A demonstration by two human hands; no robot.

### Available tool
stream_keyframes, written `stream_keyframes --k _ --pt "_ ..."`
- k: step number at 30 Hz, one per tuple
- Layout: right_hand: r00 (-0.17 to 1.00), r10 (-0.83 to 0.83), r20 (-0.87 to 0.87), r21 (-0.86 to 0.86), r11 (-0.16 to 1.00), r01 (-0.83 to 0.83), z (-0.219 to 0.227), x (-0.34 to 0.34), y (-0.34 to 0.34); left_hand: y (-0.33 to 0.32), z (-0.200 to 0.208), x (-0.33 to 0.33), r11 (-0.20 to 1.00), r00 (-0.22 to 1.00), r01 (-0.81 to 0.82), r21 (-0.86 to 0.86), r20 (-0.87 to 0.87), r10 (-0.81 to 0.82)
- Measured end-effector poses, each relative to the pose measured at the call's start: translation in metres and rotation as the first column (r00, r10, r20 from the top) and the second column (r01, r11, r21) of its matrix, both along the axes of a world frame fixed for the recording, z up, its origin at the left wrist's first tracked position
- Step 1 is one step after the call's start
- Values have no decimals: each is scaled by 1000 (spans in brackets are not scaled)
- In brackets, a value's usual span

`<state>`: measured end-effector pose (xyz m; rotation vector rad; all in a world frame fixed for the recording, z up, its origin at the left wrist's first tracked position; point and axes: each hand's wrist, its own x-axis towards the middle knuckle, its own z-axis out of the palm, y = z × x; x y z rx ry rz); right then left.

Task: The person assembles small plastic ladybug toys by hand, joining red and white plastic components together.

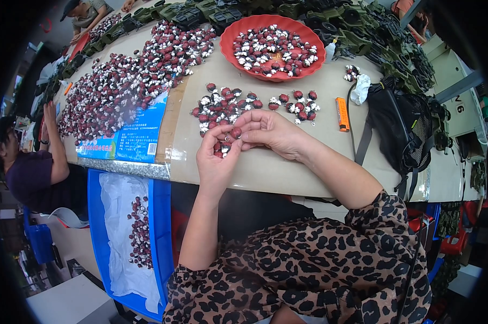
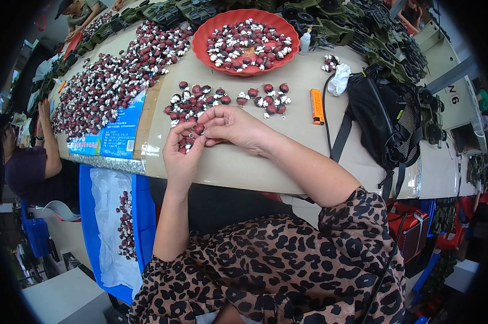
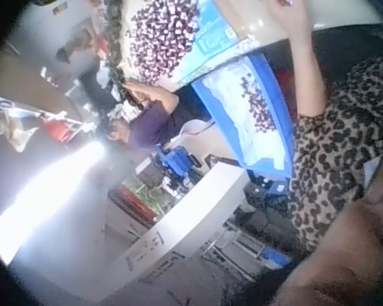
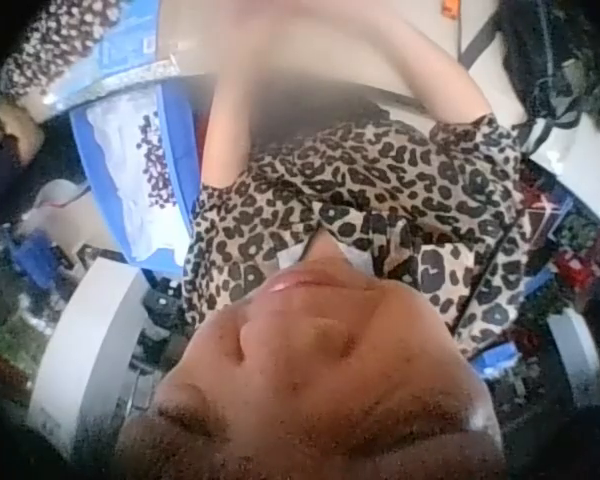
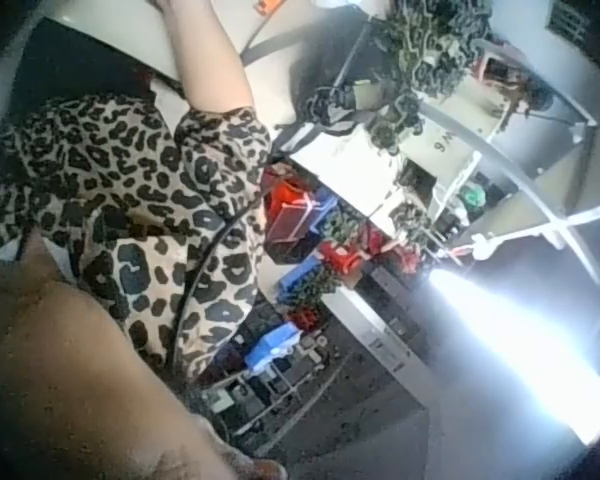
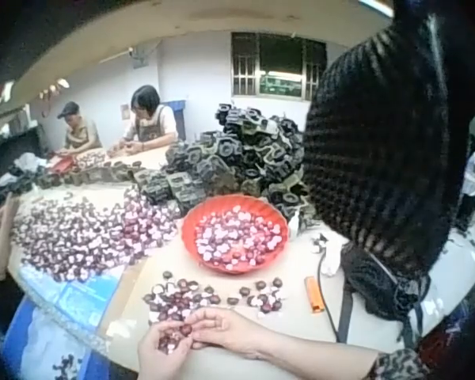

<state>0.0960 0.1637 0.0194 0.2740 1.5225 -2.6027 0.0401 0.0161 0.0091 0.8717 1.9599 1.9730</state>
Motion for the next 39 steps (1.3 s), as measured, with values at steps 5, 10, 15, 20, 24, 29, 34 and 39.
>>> stream_keyframes --k 5,10,15,20,24,29,34,39 --pt "997 -37 -66 178 983 48 6 2 0 -2 12 2 996 986 46 70 158 -57" --pt "982 -77 -173 339 931 133 9 3 -3 -4 -1 -2 999 998 33 23 49 -34" --pt "998 -46 36 222 974 37 10 2 0 -6 1 -2 999 994 39 37 96 -43" --pt "996 -79 -36 277 957 86 10 2 -2 -5 0 -3 999 996 9 35 90 -12" --pt "997 -70 -33 288 954 77 8 3 -2 -5 1 -2 998 996 7 56 88 -12" --pt "999 -44 -25 284 957 50 6 4 -5 -5 2 -1 999 997 3 32 71 -6" --pt "999 16 -45 333 943 0 9 3 -1 -13 -7 -10 984 949 43 170 300 -93" --pt "923 -378 -76 561 749 353 15 -2 21 -22 -6 -23 798 745 -31 602 546 -383"
